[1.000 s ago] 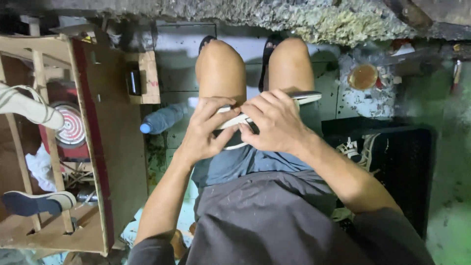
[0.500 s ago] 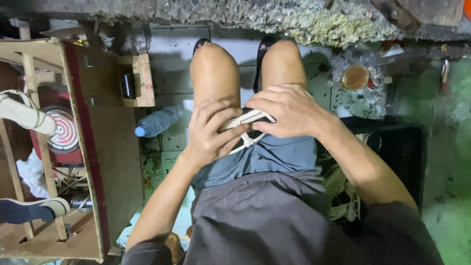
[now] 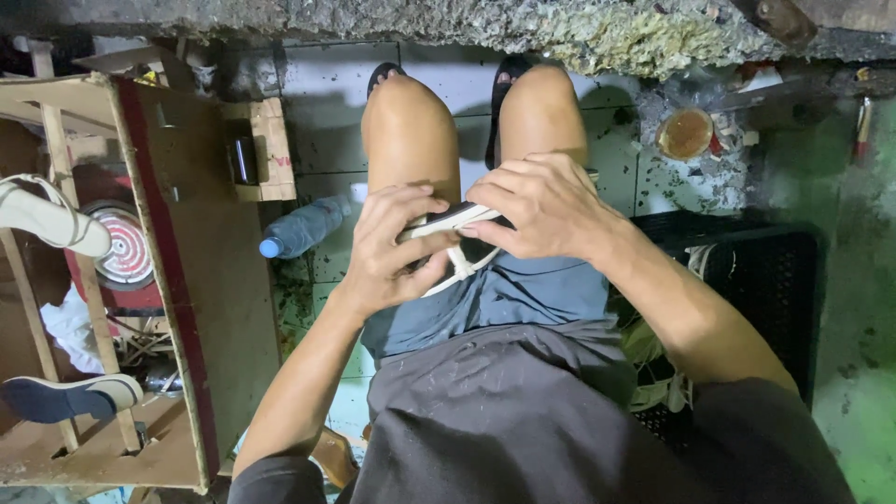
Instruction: Manually assembling sandals by inserting straps into soles and trimming excess material with a knife.
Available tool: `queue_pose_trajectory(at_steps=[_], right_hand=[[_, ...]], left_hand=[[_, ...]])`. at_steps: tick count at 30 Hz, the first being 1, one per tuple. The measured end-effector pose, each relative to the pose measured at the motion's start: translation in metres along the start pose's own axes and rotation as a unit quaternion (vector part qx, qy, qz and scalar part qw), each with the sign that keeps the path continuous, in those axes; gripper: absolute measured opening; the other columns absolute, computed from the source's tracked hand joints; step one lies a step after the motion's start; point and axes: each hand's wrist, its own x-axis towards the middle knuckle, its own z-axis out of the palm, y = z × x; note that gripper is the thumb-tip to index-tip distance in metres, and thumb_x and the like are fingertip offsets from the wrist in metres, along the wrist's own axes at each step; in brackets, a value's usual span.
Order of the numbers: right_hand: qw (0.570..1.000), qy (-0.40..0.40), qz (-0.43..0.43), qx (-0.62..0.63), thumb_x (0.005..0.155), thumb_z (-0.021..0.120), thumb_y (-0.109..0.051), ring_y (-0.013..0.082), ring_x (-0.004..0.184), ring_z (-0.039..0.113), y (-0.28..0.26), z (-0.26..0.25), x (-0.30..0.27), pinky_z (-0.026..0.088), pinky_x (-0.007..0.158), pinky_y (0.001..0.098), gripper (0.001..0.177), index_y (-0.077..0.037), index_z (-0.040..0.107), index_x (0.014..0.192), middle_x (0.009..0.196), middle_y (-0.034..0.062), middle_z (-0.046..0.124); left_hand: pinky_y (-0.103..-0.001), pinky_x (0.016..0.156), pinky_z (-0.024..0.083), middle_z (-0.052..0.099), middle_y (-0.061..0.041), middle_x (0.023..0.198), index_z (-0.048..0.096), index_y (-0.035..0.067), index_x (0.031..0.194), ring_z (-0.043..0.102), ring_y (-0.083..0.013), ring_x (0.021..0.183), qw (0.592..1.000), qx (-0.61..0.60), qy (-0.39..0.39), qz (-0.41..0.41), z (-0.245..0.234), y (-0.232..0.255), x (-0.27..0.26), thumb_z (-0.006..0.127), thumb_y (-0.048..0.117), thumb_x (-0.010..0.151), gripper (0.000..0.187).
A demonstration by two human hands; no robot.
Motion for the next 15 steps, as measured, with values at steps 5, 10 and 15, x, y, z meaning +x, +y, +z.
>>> queue_pose_trajectory(at_steps=[5, 10, 15], right_hand=[[1.000, 0.004, -0.004, -0.009, 0.093, 0.067, -0.044, 0.0213, 0.079, 0.070, -0.005, -0.002, 0.001, 0.053, 0.067, 0.0335, 0.030, -0.015, 0.070, 0.098, 0.088, 0.0025, 0.072], [0.997, 0.023, 0.009, -0.078, 0.091, 0.064, -0.052, 0.0171, 0.070, 0.067, -0.010, 0.006, -0.001, 0.051, 0.066, 0.0316, 0.034, -0.019, 0.068, 0.093, 0.079, -0.0011, 0.067], [0.999, 0.020, 0.006, -0.050, 0.096, 0.063, -0.050, 0.0186, 0.075, 0.068, -0.004, 0.006, -0.009, 0.052, 0.066, 0.0317, 0.032, -0.019, 0.068, 0.096, 0.085, -0.0006, 0.069]], left_hand=[[-0.048, 0.087, 0.048, 0.071, -0.011, 0.104, 0.058, 0.006, 0.109, 0.068, -0.0356, 0.103, 0.998, 0.052, 0.010, -0.041, 0.002, -0.001, -0.003, 0.078, 0.014, 0.083, 0.034], [-0.042, 0.082, 0.046, 0.078, -0.002, 0.099, 0.056, 0.008, 0.107, 0.071, -0.0301, 0.098, 0.997, 0.025, 0.052, -0.060, 0.007, -0.004, -0.012, 0.078, 0.015, 0.083, 0.033], [-0.041, 0.081, 0.045, 0.077, 0.000, 0.101, 0.055, 0.009, 0.108, 0.070, -0.0287, 0.101, 0.997, 0.028, 0.029, -0.062, 0.008, -0.001, -0.011, 0.077, 0.011, 0.081, 0.035]])
